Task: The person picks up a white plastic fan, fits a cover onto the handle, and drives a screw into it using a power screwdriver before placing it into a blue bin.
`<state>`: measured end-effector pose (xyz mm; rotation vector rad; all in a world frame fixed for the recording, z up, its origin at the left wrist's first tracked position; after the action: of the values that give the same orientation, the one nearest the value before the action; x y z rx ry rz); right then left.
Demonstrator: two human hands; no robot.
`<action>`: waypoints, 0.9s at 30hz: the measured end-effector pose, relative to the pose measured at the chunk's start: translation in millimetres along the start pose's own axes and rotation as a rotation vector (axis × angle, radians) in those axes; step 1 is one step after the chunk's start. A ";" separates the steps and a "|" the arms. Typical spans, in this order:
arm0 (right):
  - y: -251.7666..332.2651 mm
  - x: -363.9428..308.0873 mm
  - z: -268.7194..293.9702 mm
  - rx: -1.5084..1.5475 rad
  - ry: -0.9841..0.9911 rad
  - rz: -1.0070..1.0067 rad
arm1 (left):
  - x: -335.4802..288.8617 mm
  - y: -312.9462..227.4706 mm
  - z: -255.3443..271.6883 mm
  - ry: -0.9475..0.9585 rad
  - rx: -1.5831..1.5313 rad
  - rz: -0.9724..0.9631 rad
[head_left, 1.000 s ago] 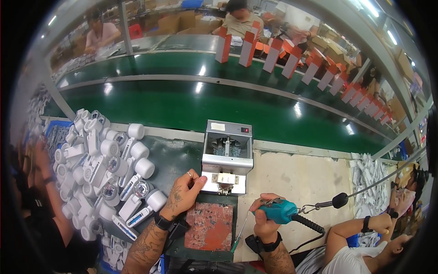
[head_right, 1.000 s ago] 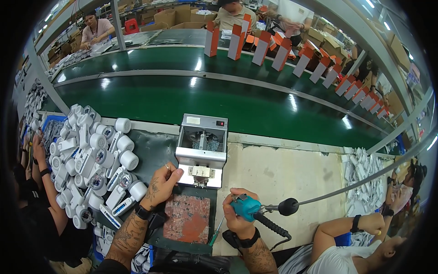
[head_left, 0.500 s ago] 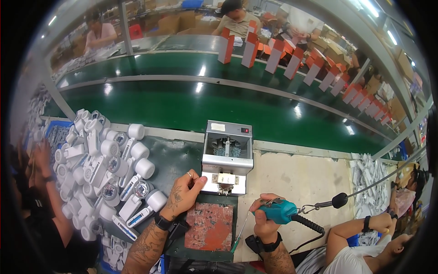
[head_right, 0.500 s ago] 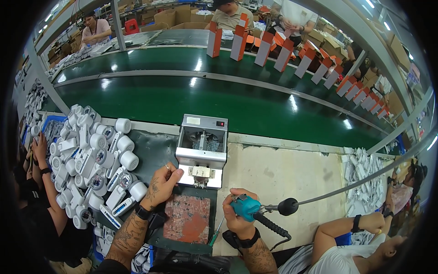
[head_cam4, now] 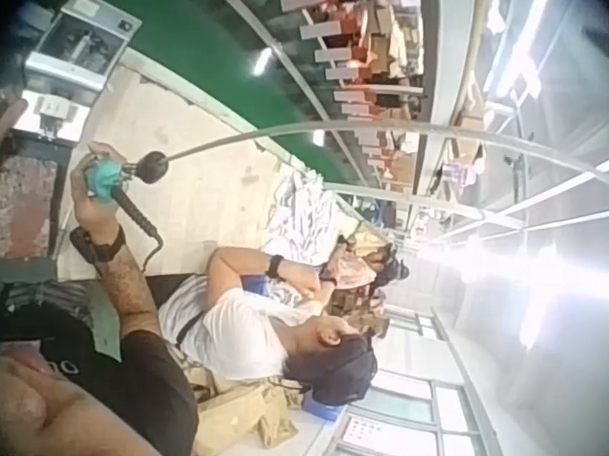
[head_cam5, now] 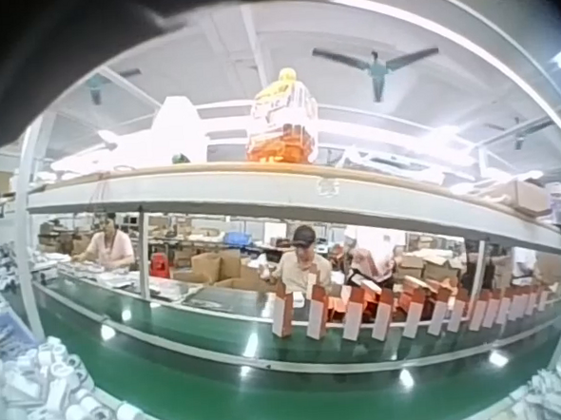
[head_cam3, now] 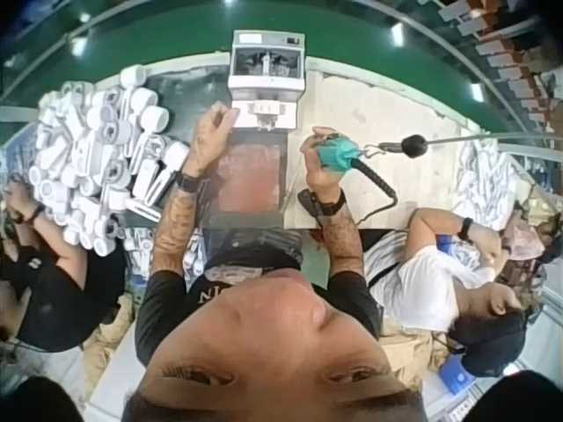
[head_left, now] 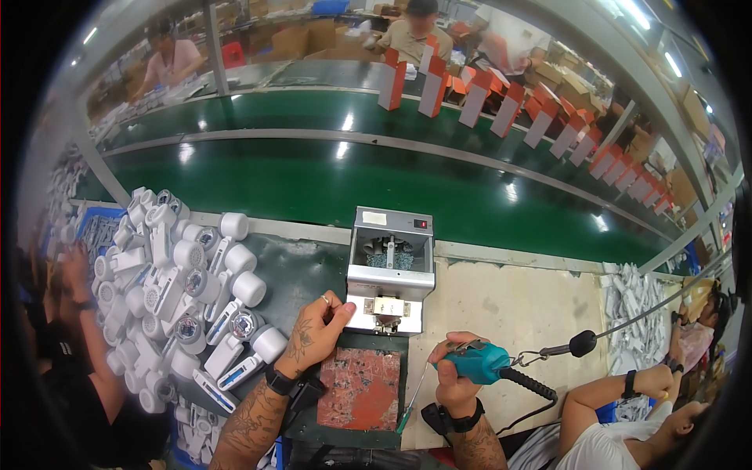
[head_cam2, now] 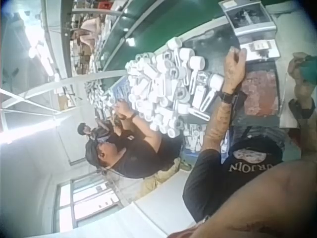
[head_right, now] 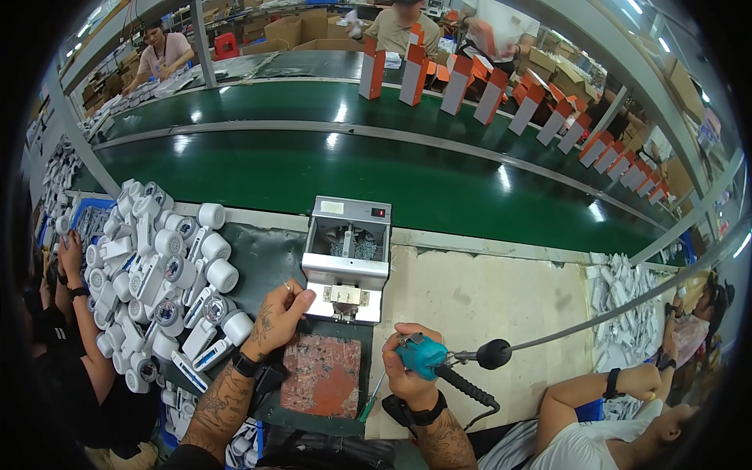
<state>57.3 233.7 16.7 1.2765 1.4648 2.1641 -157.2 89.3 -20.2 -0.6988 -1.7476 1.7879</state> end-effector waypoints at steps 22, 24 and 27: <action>0.9 0.1 -0.6 0.016 -0.003 -0.003 | 0.2 1.9 1.8 0.050 0.042 0.018; -0.1 -0.2 -0.4 0.015 -0.002 -0.002 | 0.6 2.5 1.8 0.053 0.041 0.017; 0.4 0.2 -0.4 0.011 -0.001 0.003 | 0.4 2.8 1.5 0.051 0.039 0.021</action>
<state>57.0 233.4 17.1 1.2842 1.4774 2.1596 -158.7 88.4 -23.0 -0.7432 -1.6728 1.7979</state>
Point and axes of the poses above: each hand's wrist, its own x-axis towards the middle knuckle, its own z-axis out of the back of the hand, y = z × x, the point moved 4 cm from there along x, towards the middle knuckle, and after that the axes turned 11 degrees about -x, right-handed, at the moved point
